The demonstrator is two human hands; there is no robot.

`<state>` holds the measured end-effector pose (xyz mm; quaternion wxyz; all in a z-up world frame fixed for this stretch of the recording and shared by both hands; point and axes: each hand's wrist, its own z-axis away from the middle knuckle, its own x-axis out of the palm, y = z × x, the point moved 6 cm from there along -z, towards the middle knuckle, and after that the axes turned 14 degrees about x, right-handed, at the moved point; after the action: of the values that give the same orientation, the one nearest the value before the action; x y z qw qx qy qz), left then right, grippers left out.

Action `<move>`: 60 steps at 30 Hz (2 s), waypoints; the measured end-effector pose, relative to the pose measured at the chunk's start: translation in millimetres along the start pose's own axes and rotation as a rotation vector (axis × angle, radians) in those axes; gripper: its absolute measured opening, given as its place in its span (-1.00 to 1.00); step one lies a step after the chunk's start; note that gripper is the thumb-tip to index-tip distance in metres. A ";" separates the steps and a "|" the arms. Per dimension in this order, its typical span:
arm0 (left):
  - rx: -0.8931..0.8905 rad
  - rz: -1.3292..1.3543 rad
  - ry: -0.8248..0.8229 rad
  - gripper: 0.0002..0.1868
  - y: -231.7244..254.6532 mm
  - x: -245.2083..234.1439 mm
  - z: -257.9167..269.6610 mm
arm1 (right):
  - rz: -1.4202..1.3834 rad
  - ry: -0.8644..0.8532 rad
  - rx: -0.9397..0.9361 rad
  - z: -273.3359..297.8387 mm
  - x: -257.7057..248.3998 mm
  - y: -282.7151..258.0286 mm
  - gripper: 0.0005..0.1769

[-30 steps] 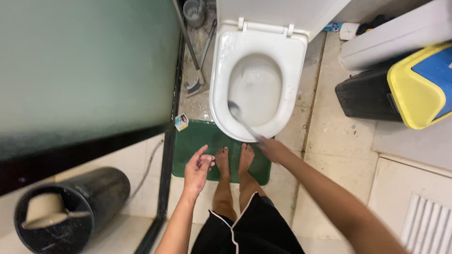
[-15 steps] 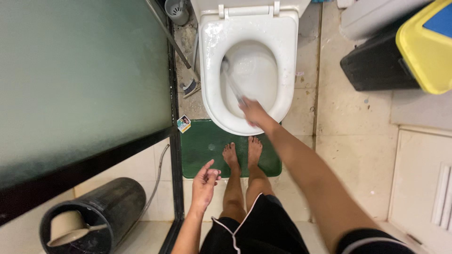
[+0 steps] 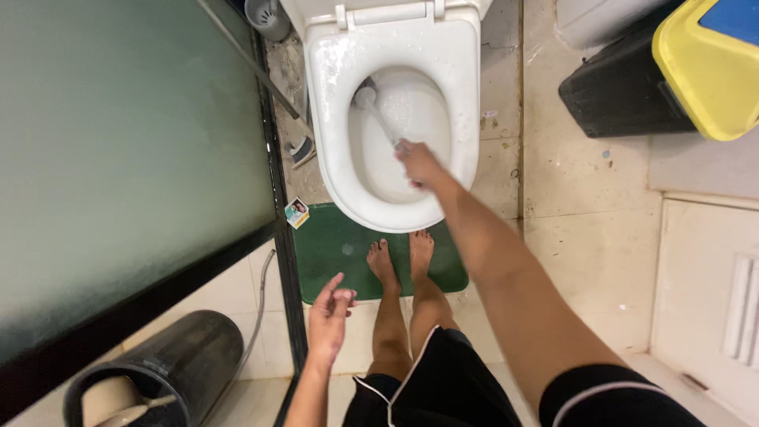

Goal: The person scrubs the toilet bowl with a brush, rinses it with water from a scoop, and then sweeps the floor with a broom. They also pick up scattered trash from the floor and place it into a dustpan.

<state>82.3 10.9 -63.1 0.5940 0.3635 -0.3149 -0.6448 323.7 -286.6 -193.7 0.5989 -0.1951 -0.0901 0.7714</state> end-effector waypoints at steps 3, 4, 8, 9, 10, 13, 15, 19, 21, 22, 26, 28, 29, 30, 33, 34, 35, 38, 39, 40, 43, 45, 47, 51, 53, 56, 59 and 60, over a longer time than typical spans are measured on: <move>-0.001 0.032 -0.017 -0.48 -4.5 8.7 5.1 | 0.029 -0.066 -0.016 6.6 39.9 16.7 -0.52; 0.010 0.078 -0.009 -0.48 -1.9 15.6 2.2 | -0.029 -0.111 -0.060 26.3 38.7 25.9 -0.49; 0.001 0.080 -0.012 -0.49 -1.4 29.5 -6.1 | 0.594 -0.198 -0.104 106.6 -29.2 65.3 -0.36; -0.006 0.078 -0.021 -0.49 -0.9 31.0 -4.9 | 0.915 -0.152 -0.228 114.3 -42.3 57.6 -0.34; -0.013 0.080 -0.029 -0.50 -2.6 35.9 -5.6 | 1.051 -0.081 -0.057 110.8 -69.1 58.6 -0.42; 0.013 0.042 -0.046 -0.49 -3.9 37.9 -10.2 | 1.405 0.151 -0.126 75.9 -132.0 -4.3 -0.60; 0.002 0.072 -0.036 -0.49 -3.9 38.8 -7.7 | 1.613 0.338 -0.142 46.3 -136.9 -56.7 -0.71; 0.051 0.111 -0.012 -0.50 11.8 40.1 -8.4 | 1.680 0.389 -0.178 40.7 -93.2 -97.4 -0.68; 0.051 0.135 -0.010 -0.50 17.8 38.0 -5.5 | 1.614 0.230 -0.177 70.9 -68.3 -68.5 -0.66; 0.055 0.153 -0.004 -0.50 20.1 37.5 -5.3 | 1.580 0.133 -0.151 87.7 -59.1 -56.4 -0.65; 0.068 0.137 0.027 -0.50 16.5 23.3 3.6 | 1.158 -0.195 0.046 133.0 -33.8 -33.7 -0.60; 0.036 0.122 0.049 -0.49 5.9 17.4 12.2 | 0.702 -0.222 0.181 131.4 -28.1 -26.7 -0.57; 0.043 0.133 0.057 -0.49 1.6 19.2 16.1 | 0.444 -0.208 0.232 126.3 -23.8 -20.1 -0.56; 0.049 0.137 0.065 -0.49 -2.5 17.2 18.4 | 0.217 -0.190 0.255 119.7 -15.1 -10.5 -0.53; 0.056 0.157 0.070 -0.49 -10.9 9.1 31.2 | 0.472 -0.282 0.105 119.4 -9.6 36.8 -0.56; 0.066 0.175 0.062 -0.50 -11.5 12.1 31.1 | 0.686 -0.252 0.137 112.8 -26.5 42.8 -0.55; 0.053 0.146 0.061 -0.50 -12.4 9.0 31.3 | 0.900 -0.217 0.168 102.9 -49.5 38.3 -0.54; 0.024 0.109 0.066 -0.49 -14.3 10.5 32.1 | 1.420 -0.024 0.117 65.2 -109.2 -30.9 -0.59; 0.021 0.118 0.074 -0.49 -14.2 12.0 30.4 | 1.512 0.112 0.063 52.9 -118.8 -66.6 -0.62; 0.014 0.122 0.082 -0.49 -15.3 10.4 31.4 | 1.597 0.245 0.006 43.1 -120.4 -98.6 -0.65; 0.034 0.107 0.094 -0.50 -12.8 11.1 34.5 | 1.742 0.497 -0.150 32.9 -116.0 -139.1 -0.70; 0.052 0.104 0.098 -0.49 -10.4 10.6 34.4 | 1.718 0.452 -0.218 31.0 -99.7 -119.2 -0.70; 0.060 0.110 0.110 -0.49 -8.9 6.9 43.9 | 1.701 0.384 -0.285 40.3 -71.3 -82.8 -0.71; 0.041 0.135 0.142 -0.49 -10.6 3.3 52.8 | 1.596 0.041 -0.071 92.4 -34.1 -31.8 -0.74; -0.007 0.134 0.161 -0.49 -17.1 3.0 52.5 | 1.565 -0.135 -0.039 123.2 -16.6 -19.2 -0.72; -0.048 0.177 0.183 -0.50 -30.0 11.9 54.3 | 1.307 -0.161 -0.032 113.4 -1.2 -20.7 -0.70; -0.003 0.226 0.169 -0.51 -34.3 25.2 52.2 | 0.837 -0.152 -0.041 49.1 4.9 -29.5 -0.65; -0.010 0.194 0.154 -0.51 -34.0 30.4 51.1 | 0.413 -0.111 -0.012 27.7 -0.1 -32.8 -0.69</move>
<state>20.0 -17.4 -67.0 0.6777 0.3769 -0.2988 -0.5562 341.6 -275.3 -156.4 0.4213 -0.1702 -0.0854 0.8867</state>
